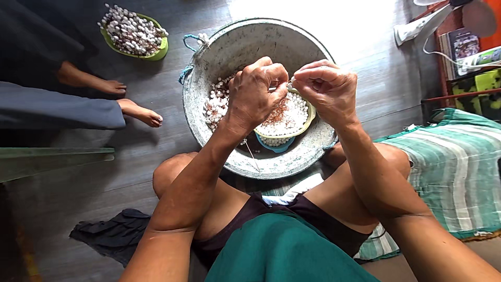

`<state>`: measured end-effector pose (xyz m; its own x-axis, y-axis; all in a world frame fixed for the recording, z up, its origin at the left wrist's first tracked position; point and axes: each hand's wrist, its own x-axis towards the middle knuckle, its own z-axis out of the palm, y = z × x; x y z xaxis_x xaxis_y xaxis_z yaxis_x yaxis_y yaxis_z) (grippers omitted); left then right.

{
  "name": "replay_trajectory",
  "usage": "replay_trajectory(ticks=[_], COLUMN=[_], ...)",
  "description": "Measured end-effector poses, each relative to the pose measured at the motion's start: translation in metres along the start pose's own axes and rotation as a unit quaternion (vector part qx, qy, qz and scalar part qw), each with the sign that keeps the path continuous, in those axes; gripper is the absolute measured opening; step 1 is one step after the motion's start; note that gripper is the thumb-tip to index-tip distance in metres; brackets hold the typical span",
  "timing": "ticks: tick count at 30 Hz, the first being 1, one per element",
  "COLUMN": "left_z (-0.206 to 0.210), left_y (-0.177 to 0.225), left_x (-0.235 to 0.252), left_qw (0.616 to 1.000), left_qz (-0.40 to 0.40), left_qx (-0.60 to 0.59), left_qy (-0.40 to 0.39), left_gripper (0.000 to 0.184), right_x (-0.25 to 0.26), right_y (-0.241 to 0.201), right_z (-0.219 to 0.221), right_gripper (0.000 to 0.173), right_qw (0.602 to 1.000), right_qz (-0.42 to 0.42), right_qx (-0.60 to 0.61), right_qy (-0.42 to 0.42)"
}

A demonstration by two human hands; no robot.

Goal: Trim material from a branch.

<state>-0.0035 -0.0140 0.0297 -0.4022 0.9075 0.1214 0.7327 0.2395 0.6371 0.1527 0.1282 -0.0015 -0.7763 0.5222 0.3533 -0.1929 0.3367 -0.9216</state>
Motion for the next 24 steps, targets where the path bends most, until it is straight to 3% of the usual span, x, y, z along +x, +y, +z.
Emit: replay_trajectory(ticks=[24], left_z=[0.0088], left_y=[-0.0010], left_x=[-0.0009], left_qw=[1.000], left_qz=[0.023], left_qx=[0.002], left_qy=[0.003], left_gripper=[0.015], right_x=[0.0012], right_y=[0.0004], right_z=[-0.0032], right_gripper=[0.012], right_qw=[0.999], right_qz=[-0.025], right_qx=[-0.046], right_qy=[-0.001])
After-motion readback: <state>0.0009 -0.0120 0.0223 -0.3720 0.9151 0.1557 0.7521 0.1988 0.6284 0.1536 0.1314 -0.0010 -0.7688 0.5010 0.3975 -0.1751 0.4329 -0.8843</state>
